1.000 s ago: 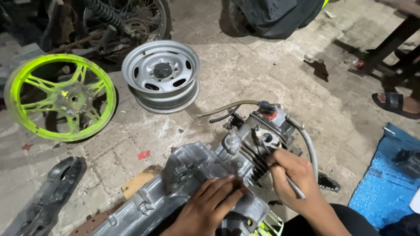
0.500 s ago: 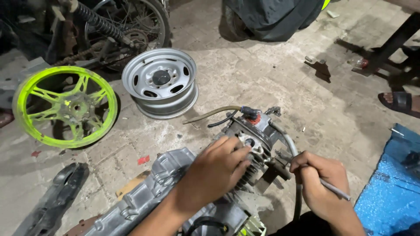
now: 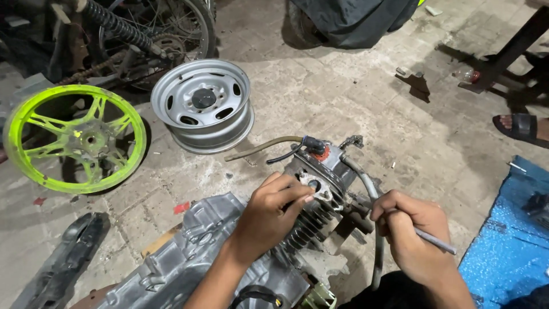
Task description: The person uses a metal tool to scrape and clean the surface of a disassembled engine block. The hands move the tool across the metal casing to remove residue while the engine rests on the floor.
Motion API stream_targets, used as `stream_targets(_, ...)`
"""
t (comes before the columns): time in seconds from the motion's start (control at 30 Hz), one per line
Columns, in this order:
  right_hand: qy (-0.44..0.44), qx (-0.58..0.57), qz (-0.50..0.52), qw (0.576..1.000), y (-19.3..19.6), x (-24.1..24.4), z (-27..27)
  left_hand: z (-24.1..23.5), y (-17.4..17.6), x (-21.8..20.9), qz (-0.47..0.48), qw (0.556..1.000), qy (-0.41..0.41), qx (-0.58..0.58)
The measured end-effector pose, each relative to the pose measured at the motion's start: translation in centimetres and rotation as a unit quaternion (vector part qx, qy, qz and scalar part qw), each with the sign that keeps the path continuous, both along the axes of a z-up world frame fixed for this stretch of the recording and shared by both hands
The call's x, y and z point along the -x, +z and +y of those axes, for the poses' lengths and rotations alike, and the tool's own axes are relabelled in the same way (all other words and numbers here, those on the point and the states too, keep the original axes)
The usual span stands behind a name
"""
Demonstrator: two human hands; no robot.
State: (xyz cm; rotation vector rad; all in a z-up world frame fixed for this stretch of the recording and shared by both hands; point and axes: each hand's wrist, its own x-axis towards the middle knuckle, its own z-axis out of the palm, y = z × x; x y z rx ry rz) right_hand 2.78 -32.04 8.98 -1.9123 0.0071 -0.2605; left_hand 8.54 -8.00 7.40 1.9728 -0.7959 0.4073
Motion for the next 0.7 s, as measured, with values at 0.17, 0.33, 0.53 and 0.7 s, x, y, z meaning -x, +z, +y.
stream_targets(0.17,-0.002,0.010,0.001,1.000,-0.1,0.0,0.1,0.0,0.3,0.2,-0.002,1.000,0.006,0.002)
stream_targets(0.33,0.003,0.016,0.000,1.000,0.0,0.1,0.3,0.0,0.5,0.2,0.021,1.000,0.006,0.004)
stream_targets(0.53,0.038,0.073,0.002,0.997,0.3,0.1,0.8,0.0,0.2,-0.2,0.015,1.000,-0.015,0.019)
stream_targets(0.7,0.051,0.091,0.024,0.994,0.6,0.2,1.3,0.0,0.1,-0.3,0.022,0.999,-0.007,0.032)
